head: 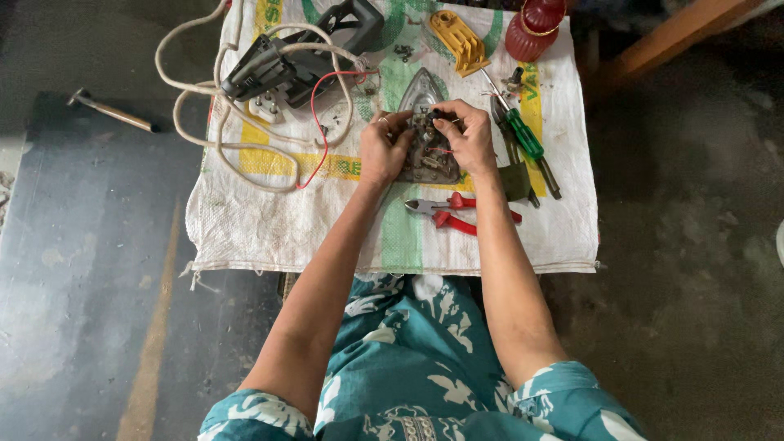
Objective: The person is repairing a small electronic device, likely a thermostat, by manipulating its internal components and wires. They use pliers to adjust parts and a screwdriver to tighten screws on the device's casing.
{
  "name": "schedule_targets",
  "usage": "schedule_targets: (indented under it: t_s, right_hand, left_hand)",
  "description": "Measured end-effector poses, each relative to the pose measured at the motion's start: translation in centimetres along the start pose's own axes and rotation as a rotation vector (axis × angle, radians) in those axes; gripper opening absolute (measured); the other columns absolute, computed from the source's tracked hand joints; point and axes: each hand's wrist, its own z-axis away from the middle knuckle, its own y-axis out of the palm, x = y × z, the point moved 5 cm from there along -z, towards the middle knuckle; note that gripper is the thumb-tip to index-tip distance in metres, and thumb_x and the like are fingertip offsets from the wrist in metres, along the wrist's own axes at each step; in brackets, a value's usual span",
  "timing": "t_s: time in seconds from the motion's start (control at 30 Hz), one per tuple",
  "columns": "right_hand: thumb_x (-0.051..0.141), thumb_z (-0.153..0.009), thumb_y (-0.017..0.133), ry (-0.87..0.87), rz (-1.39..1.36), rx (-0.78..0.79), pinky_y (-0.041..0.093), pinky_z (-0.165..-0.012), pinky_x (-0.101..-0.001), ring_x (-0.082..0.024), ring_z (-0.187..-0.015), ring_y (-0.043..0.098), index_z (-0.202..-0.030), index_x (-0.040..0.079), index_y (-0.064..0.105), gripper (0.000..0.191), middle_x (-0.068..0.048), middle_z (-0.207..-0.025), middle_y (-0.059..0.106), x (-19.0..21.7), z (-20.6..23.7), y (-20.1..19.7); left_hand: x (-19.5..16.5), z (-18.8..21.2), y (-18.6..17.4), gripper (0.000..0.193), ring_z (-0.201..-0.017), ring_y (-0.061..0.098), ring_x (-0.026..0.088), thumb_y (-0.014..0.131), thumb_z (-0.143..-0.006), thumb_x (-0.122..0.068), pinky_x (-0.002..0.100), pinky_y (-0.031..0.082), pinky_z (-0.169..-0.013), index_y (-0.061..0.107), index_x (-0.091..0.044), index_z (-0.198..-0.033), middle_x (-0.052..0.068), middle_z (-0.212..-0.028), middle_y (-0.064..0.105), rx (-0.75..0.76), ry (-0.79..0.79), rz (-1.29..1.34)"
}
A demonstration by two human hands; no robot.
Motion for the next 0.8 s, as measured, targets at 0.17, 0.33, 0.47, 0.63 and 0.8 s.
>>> schedule_targets:
  t_s: [0.17,0.33,0.47,0.63,0.8]
  right_hand:
    - [0.002,-0.097,0.074,-0.005,0.036,0.008,0.054,-0.081,-0.0239,-0.007,-0.089,0.065,-0.115,-0.001,0.072,0.018,-0.003,-0.1,0.075,0.3,0.2,0.1]
    - [0.003,-0.096,0.075,-0.006,0.035,0.001,0.055,-0.083,-0.0244,-0.008,-0.091,0.067,-0.114,0.0,0.073,0.019,-0.004,-0.101,0.076,0.2,0.5,0.2]
    - [0.002,-0.096,0.078,-0.09,0.065,0.009,0.055,-0.087,-0.0257,-0.011,-0.095,0.068,-0.115,-0.001,0.074,0.021,-0.006,-0.104,0.076,0.6,0.4,-0.1]
    - [0.002,-0.092,0.078,-0.055,0.024,0.028,0.056,-0.085,-0.0256,-0.01,-0.094,0.068,-0.114,-0.001,0.074,0.022,-0.005,-0.103,0.076,0.5,0.5,0.1]
    - [0.004,-0.094,0.075,0.085,-0.196,0.019,0.055,-0.081,-0.0237,-0.006,-0.085,0.067,-0.112,-0.001,0.072,0.019,-0.001,-0.096,0.075,-0.2,0.5,-0.4]
  left_hand:
    - [0.1,0.3,0.5,0.024,-0.085,0.075,0.025,0.077,-0.089,-0.012,0.036,0.058,-0.076,0.075,-0.006,-0.112,0.012,-0.1,0.071,0.019,-0.016,0.033]
    - [-0.5,0.5,0.5,0.024,-0.091,0.07,0.033,0.077,-0.09,-0.014,0.041,0.055,-0.08,0.077,-0.006,-0.112,0.013,-0.104,0.067,0.013,0.059,-0.107]
    - [-0.9,0.7,0.7,0.025,-0.09,0.069,0.034,0.077,-0.087,-0.013,0.042,0.054,-0.079,0.079,-0.008,-0.111,0.014,-0.104,0.067,0.022,0.056,-0.126]
    - [-0.9,0.7,0.7,0.023,-0.088,0.071,0.033,0.078,-0.084,-0.007,0.04,0.056,-0.078,0.078,-0.007,-0.107,0.013,-0.101,0.068,0.012,0.071,-0.046]
    - [-0.9,0.5,0.7,0.033,-0.081,0.072,0.026,0.075,-0.081,0.001,0.036,0.057,-0.075,0.074,-0.002,-0.114,0.014,-0.095,0.069,-0.019,0.065,0.049]
